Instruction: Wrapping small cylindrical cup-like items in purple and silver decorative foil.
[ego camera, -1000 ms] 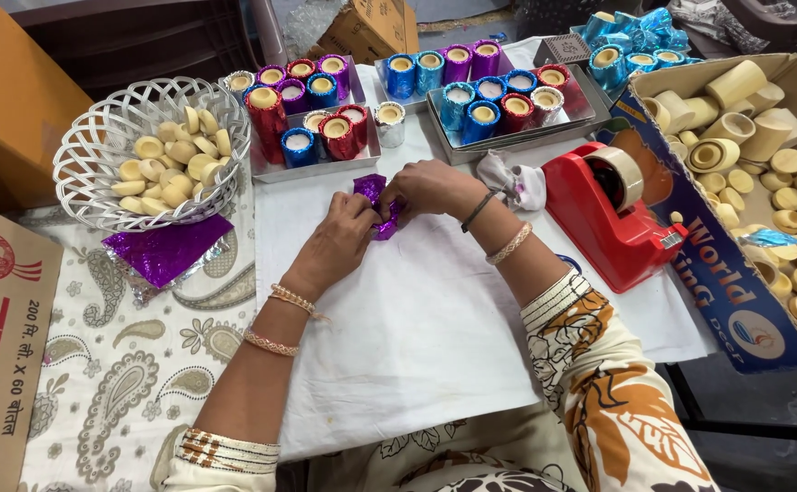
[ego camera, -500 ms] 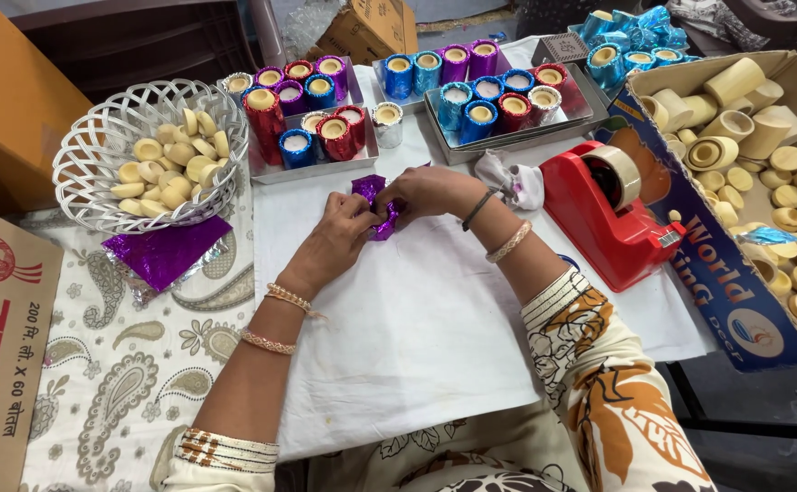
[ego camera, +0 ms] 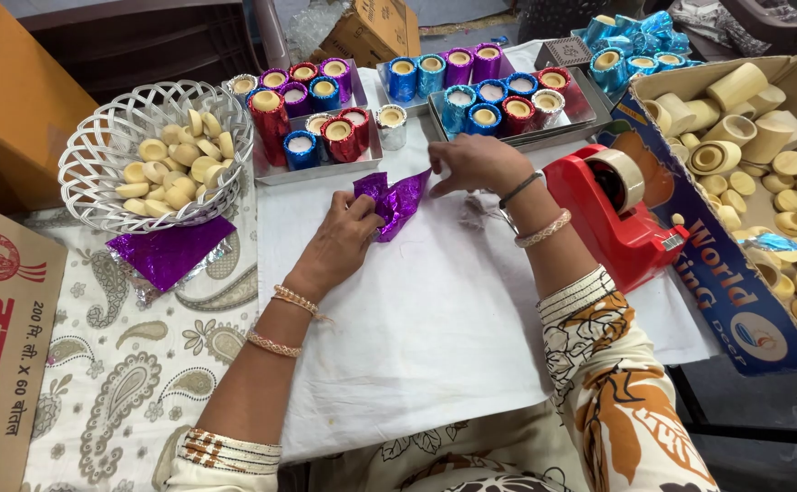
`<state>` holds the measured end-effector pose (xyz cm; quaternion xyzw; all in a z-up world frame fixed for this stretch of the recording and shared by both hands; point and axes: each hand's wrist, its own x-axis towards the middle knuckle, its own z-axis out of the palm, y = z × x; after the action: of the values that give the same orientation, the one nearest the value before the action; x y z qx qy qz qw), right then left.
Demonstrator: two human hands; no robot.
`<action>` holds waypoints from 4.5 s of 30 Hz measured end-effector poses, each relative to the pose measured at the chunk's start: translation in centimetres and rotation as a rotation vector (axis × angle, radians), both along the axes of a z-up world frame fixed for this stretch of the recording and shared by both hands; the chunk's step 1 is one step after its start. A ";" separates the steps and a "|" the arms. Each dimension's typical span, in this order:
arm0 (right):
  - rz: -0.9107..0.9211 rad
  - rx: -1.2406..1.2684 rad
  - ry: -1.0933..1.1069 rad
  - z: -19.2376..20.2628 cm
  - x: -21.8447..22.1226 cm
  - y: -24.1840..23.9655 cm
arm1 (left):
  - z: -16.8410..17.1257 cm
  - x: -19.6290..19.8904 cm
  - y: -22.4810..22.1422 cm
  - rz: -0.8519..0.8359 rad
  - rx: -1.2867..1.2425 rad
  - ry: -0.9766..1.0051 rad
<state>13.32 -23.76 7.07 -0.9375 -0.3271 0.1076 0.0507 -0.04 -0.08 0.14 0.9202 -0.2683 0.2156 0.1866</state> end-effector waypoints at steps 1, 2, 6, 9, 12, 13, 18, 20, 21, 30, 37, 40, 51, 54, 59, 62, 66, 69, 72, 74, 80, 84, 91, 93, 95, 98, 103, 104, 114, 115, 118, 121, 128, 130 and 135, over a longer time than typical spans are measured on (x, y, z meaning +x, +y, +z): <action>-0.001 0.000 -0.001 0.0 -0.1 0.3 | 0.2 -0.1 0.0 -0.001 0.000 -0.001; -0.079 0.012 0.073 0.0 -0.3 0.6 | 0.4 -0.2 -0.1 -0.003 0.016 -0.023; -0.196 0.186 0.412 -1.4 0.3 1.5 | 0.5 -0.2 -0.1 -0.001 0.047 -0.035; -0.063 0.324 0.453 -1.5 -0.2 1.9 | 0.3 -0.1 -0.1 0.004 0.038 -0.015; 0.034 0.445 0.390 -4.4 1.6 2.2 | 0.2 -0.1 -0.2 0.018 0.047 0.010; 0.033 0.445 0.390 -4.9 1.7 2.4 | 0.1 -0.2 -0.3 0.017 0.047 0.011; 0.039 0.761 0.218 -5.1 1.3 4.3 | 0.3 -0.5 -0.8 0.074 0.038 0.008; 0.006 0.802 0.207 -3.2 0.2 4.5 | 0.2 -0.5 -0.8 0.079 0.014 0.033; -0.027 0.846 0.196 -2.2 -0.3 4.5 | 0.1 -0.4 -0.8 0.082 -0.008 0.057; 0.366 0.406 0.135 -1.9 -2.2 2.2 | -0.6 -0.1 -0.6 0.076 -0.080 0.061; 0.378 0.486 -0.007 -4.7 -5.6 2.7 | -0.5 0.0 -0.2 0.106 -0.064 0.093; 0.325 0.532 -0.050 -5.3 -5.9 3.0 | -0.8 0.0 0.1 0.102 -0.070 0.102; 0.149 0.318 0.073 -5.7 -4.8 3.4 | 2.2 -0.8 2.0 -0.041 -0.130 0.190; 0.176 0.323 0.070 -5.9 -4.4 3.3 | 1.4 -0.7 1.4 -0.067 -0.086 0.057; 0.214 0.368 0.085 -7.5 -2.8 2.7 | 0.9 -0.7 0.2 -0.085 -0.110 -0.025; 0.231 0.368 0.093 -7.2 -3.0 2.9 | 0.3 -0.6 -0.3 -0.042 -0.141 -0.030; 0.242 0.353 0.096 -7.4 -3.0 3.0 | -1.4 -0.2 -1.2 0.107 -0.170 -0.028; 0.239 0.344 0.103 -7.2 -3.2 3.2 | -0.6 -0.8 -2.1 0.161 -0.185 -0.018; 0.221 0.332 0.116 -6.7 -3.5 3.1 | -0.7 -0.7 -2.5 0.199 -0.197 0.005; 0.215 0.333 0.116 -6.6 -3.6 3.1 | 0.1 -1.1 -2.9 0.213 -0.202 0.015; 0.250 0.362 0.101 -7.3 -3.3 3.1 | -0.6 -0.9 -3.0 0.259 -0.198 0.022; 0.279 0.391 0.133 -7.3 -3.3 3.0 | -0.7 -0.8 -3.0 0.260 -0.209 0.023; 0.458 0.566 0.126 -7.2 -2.9 2.1 | -1.3 -0.1 -2.8 0.299 -0.268 0.071; 0.362 0.616 0.190 -5.7 -3.5 1.7 | -0.9 -0.2 -2.8 0.287 -0.310 0.116; 0.338 0.606 0.197 -5.2 -3.8 1.6 | -0.8 -0.4 -2.7 0.294 -0.312 0.116; 0.295 0.581 0.191 -4.5 -4.3 1.9 | -1.0 -0.1 -2.4 0.287 -0.319 0.122; 0.257 0.533 0.152 -4.1 -5.2 2.8 | -2.5 0.8 -1.3 0.264 -0.307 0.149; 0.239 0.506 0.136 -3.9 -5.5 2.9 | -3.0 1.1 -1.0 0.238 -0.336 0.209; 0.205 0.362 0.029 -3.8 -5.7 3.0 | 0.4 0.0 1.2 0.040 -0.121 0.340; 0.205 0.362 0.028 -3.8 -5.6 3.0 | 0.2 0.1 1.2 0.040 -0.120 0.338; 0.218 0.327 0.009 -4.1 -5.4 2.9 | -0.1 0.0 1.2 0.039 -0.090 0.233; 0.239 0.332 -0.009 -4.4 -5.1 2.8 | 0.2 -0.1 0.9 0.033 -0.117 0.152; 0.222 0.303 0.022 -4.6 -5.0 2.9 | -0.7 0.1 0.5 0.058 -0.120 0.041; 0.223 0.293 0.010 -5.2 -4.7 2.7 | -0.9 0.2 0.4 0.072 -0.116 0.039; 0.259 0.265 -0.024 -5.8 -4.4 2.8 | -0.6 0.1 0.4 0.075 -0.141 0.072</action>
<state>8.90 -20.98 1.30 -0.8739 -0.4568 0.0581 0.1556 0.04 0.36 -0.45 0.9213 -0.2111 0.2075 0.2524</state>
